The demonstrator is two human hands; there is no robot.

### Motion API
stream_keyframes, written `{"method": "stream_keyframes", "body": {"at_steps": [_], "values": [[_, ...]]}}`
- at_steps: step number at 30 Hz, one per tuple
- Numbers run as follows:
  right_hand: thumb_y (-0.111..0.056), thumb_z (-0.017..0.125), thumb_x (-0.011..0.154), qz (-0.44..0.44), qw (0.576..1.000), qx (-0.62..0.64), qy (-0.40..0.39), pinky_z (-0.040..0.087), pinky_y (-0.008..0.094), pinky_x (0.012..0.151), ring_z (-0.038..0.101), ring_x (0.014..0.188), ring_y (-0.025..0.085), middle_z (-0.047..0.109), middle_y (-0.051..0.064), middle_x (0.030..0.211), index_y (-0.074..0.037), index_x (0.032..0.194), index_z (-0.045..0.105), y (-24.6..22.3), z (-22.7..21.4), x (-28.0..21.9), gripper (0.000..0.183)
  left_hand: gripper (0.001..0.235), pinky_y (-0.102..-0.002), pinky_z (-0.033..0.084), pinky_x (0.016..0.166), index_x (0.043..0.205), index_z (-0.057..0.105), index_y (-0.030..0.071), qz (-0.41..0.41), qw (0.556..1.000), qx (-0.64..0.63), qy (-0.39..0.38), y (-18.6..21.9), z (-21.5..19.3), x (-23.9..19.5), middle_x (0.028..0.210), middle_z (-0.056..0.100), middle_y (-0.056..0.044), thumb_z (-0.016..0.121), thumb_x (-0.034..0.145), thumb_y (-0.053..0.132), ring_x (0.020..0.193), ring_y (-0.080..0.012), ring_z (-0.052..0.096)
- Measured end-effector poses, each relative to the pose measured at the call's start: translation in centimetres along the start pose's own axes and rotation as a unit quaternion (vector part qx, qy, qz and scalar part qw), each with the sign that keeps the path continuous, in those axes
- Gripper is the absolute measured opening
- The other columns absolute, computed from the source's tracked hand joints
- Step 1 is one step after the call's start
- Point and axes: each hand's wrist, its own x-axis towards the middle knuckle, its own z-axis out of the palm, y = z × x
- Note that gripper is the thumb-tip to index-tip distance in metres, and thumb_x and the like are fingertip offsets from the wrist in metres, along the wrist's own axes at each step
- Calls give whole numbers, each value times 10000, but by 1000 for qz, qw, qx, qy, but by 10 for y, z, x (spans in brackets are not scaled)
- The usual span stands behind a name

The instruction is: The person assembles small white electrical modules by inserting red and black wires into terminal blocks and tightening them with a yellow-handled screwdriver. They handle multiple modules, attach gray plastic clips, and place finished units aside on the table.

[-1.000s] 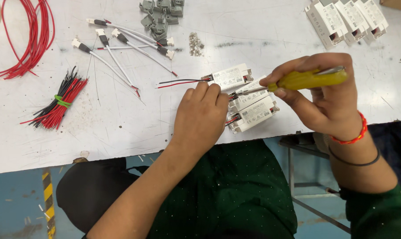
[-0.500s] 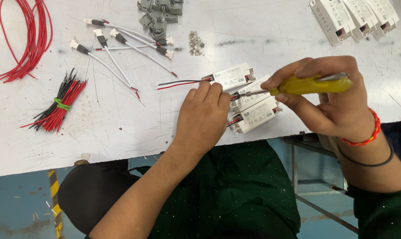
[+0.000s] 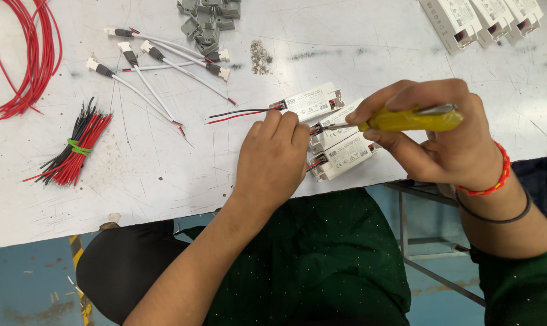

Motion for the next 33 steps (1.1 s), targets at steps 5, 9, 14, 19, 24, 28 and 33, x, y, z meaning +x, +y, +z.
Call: {"method": "stream_keyframes", "body": {"at_steps": [5,9,14,19,24,28,33], "values": [[142,642,867,6,1000,25,0,638,301,704,765,892,281,696,288,1035,9,1158,321,0,0,2,453,195,-381,452,747,953,667,16,3,1000,-4,11,2,0,1,933,585,-88,690,760,14,909,-256,563],[143,647,872,0,1000,17,3,650,308,719,771,903,282,701,282,1033,8,1159,319,1,0,1,457,210,-379,447,743,949,666,11,8,1000,1,0,3,-2,0,939,588,-91,683,739,17,910,-256,564],[142,652,869,-13,1000,12,2,657,323,735,774,921,297,702,278,1030,12,1169,324,6,-1,-2,463,223,-376,444,744,975,674,3,10,1000,2,3,3,-1,-1,941,596,-88,674,752,11,913,-252,566],[124,664,909,0,1000,17,-3,672,321,785,791,968,284,721,254,1092,6,1224,348,8,-1,-6,462,210,-365,440,745,1013,687,-7,19,999,34,7,3,7,-2,934,599,-80,663,810,41,918,-235,572],[118,668,907,9,1000,15,5,663,302,745,791,946,270,726,248,1093,6,1225,355,9,0,-10,460,206,-356,446,799,1052,691,-4,60,995,75,21,3,10,-8,944,602,-74,639,869,77,925,-223,574],[126,655,893,-4,1000,4,8,657,311,734,783,915,272,717,251,1057,3,1189,336,9,0,-8,453,196,-343,442,808,1049,689,-7,81,992,89,27,1,15,-8,964,621,-85,634,889,92,915,-217,573],[123,677,932,-29,999,10,24,659,330,810,775,989,278,714,229,1092,-9,1257,337,12,2,-2,489,167,-373,459,857,1047,697,17,85,992,93,32,-4,10,-9,965,621,-70,630,914,92,941,-227,590]]}}
